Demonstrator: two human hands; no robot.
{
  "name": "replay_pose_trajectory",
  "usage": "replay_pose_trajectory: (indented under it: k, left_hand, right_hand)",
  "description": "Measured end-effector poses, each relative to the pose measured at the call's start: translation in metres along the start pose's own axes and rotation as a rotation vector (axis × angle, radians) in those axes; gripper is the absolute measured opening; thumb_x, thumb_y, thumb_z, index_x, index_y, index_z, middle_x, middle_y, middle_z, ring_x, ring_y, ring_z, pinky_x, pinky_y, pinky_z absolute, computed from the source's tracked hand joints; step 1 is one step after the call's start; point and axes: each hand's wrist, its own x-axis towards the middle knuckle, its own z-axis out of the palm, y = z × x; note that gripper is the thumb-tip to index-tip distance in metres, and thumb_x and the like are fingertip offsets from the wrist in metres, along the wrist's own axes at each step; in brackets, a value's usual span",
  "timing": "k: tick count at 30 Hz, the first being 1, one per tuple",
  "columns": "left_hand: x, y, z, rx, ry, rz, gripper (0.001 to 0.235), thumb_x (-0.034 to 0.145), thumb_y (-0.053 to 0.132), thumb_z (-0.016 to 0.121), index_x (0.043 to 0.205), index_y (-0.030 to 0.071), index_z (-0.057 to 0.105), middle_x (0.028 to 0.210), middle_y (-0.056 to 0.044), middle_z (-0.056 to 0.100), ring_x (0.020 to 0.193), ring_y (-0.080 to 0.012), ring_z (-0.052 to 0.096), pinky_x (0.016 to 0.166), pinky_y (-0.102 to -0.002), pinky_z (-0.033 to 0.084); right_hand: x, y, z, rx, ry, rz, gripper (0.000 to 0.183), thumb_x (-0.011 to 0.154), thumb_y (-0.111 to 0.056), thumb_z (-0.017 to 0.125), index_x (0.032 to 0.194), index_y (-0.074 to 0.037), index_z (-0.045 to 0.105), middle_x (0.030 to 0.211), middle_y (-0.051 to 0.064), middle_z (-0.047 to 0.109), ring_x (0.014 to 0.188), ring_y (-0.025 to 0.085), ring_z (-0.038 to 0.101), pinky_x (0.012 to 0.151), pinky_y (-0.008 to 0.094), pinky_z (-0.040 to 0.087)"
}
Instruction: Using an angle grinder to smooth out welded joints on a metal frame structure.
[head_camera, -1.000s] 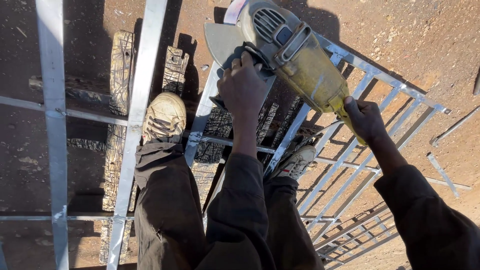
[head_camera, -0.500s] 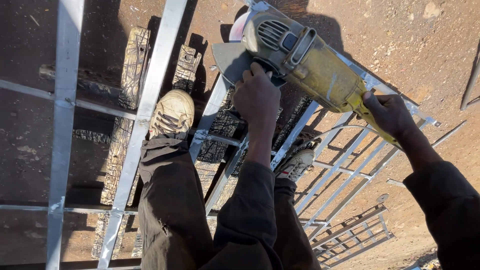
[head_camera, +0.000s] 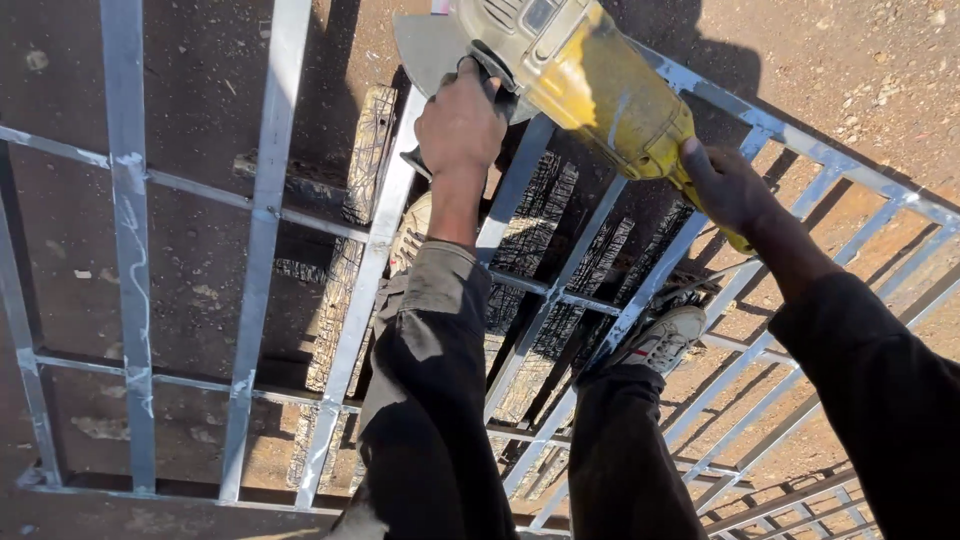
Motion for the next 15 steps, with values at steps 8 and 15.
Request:
replay_pose_trajectory:
  k: [8,15]
  left_hand:
    - [-0.013,-0.055,-0.005,-0.053,-0.163,-0.055,0.048,0.104,0.039,0.049,0.139,0.007,0.059,0.115,-0.023,0.072,0.104,-0.0521,0.072,0.091,-0.062,0.057]
    - [0.018,-0.06,0.003,0.067,-0.144,0.038,0.048,0.106,0.036,0.05,0.144,0.007,0.056,0.115,-0.026,0.072,0.108,-0.0516,0.071,0.095,-0.065,0.056]
  right_hand:
    - [-0.019,-0.013,0.055,0.04,0.053,0.031,0.09,0.112,-0.074,0.022,0.081,-0.002,0.068,0.071,0.022,0.067,0.069,0.044,0.067,0.074,0.055,0.049]
    - [-0.016,-0.02,0.072,0.074,0.172,-0.001,0.085,0.117,-0.069,0.025,0.082,-0.005,0.069,0.068,0.019,0.065,0.07,0.042,0.067,0.074,0.053,0.049]
